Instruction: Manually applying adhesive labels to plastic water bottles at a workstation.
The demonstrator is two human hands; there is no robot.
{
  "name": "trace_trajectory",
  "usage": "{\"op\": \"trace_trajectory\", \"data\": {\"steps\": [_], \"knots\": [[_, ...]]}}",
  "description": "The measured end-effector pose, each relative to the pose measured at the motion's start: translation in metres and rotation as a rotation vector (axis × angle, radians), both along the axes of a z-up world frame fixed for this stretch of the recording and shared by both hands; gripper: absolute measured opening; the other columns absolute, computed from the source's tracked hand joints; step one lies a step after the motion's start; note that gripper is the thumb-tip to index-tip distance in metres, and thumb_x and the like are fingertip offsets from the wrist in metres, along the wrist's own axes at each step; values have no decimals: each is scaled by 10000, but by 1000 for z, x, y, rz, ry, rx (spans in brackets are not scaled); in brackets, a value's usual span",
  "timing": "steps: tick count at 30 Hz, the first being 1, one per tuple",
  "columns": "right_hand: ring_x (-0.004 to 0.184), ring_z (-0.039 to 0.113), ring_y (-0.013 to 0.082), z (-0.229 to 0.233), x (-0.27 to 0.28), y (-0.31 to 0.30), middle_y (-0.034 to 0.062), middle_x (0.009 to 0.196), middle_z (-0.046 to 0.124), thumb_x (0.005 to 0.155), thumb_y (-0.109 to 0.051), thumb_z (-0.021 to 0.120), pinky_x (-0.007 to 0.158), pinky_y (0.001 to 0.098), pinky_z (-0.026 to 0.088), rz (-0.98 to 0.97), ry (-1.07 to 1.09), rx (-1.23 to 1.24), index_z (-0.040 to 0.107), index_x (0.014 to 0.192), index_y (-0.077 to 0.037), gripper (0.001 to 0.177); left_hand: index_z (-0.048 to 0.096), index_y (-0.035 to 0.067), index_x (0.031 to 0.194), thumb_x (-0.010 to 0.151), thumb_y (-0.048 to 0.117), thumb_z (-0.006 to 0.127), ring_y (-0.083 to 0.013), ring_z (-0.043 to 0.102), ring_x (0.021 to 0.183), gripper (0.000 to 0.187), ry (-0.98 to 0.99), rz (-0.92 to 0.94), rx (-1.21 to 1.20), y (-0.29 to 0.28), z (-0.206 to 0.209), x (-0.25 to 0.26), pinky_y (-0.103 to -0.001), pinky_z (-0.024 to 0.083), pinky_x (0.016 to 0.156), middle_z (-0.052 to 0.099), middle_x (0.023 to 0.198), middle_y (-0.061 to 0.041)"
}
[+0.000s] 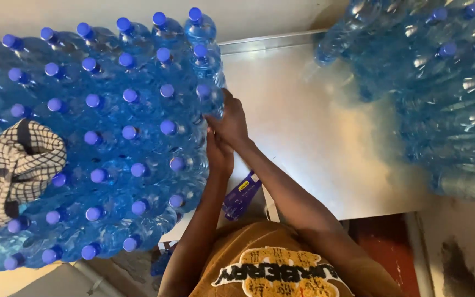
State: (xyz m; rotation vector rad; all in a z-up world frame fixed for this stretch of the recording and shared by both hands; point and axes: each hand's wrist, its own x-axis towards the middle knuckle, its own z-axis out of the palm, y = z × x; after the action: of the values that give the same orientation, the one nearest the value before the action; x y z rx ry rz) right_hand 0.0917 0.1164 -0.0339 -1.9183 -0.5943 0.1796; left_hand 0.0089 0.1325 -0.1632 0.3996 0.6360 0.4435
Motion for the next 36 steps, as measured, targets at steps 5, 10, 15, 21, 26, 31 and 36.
{"op": "trace_trajectory", "data": {"steps": [5,10,15,21,26,31,36], "knots": [[1498,556,480,-57,18,-37,232,1667,532,1010,-21,799,1187,577,551,83,201,116,483,1683,-100,748,419,269,1710,1197,457,594,-400,345,1669,574,-73,39,118,-16,17,2,-649,356,1352,302,1832,-75],[1271,698,449,-123,-20,-167,215,1313,739,975,-393,823,1060,611,574,93,168,-612,742,1354,-71,503,553,262,1616,1163,487,632,-394,558,1507,512,73,-131,99,-13,-36,-27,-658,489,1217,531,1668,-57],[1108,709,365,-167,-64,-209,61,1112,659,847,-475,888,901,586,610,85,106,-972,748,1083,-181,402,612,190,1480,1129,505,622,-415,702,1337,471,295,-324,175,-31,-57,-42,-625,600,1072,678,1460,-125],[1050,728,296,-184,-75,-223,-8,1042,759,988,-271,759,870,486,634,-5,-111,-779,846,1077,-328,137,587,112,1437,1052,538,731,-318,749,1153,592,280,-578,508,-44,2,-37,-489,645,912,687,1297,-135],[1168,685,370,-100,-98,-235,79,1205,689,1033,-225,713,923,478,621,-181,38,-305,808,1230,-199,220,774,326,1358,1074,557,695,-199,746,1226,375,388,-827,1167,-47,30,-17,-420,582,1053,787,1222,21],[1208,646,304,-37,-107,-265,39,1327,675,1091,-150,717,1027,438,574,-92,-377,2,840,1193,-272,201,802,94,1285,1097,269,628,-274,751,1160,310,-32,-1127,846,-85,113,-38,-466,554,1102,809,1164,-119],[1343,605,286,-5,-124,-299,73,1523,611,1157,-225,654,1137,455,549,-302,-352,96,810,1314,-211,222,709,35,1231,1058,128,736,-212,773,908,198,-150,-962,450,-121,91,-33,-386,635,850,746,978,-74]]}}
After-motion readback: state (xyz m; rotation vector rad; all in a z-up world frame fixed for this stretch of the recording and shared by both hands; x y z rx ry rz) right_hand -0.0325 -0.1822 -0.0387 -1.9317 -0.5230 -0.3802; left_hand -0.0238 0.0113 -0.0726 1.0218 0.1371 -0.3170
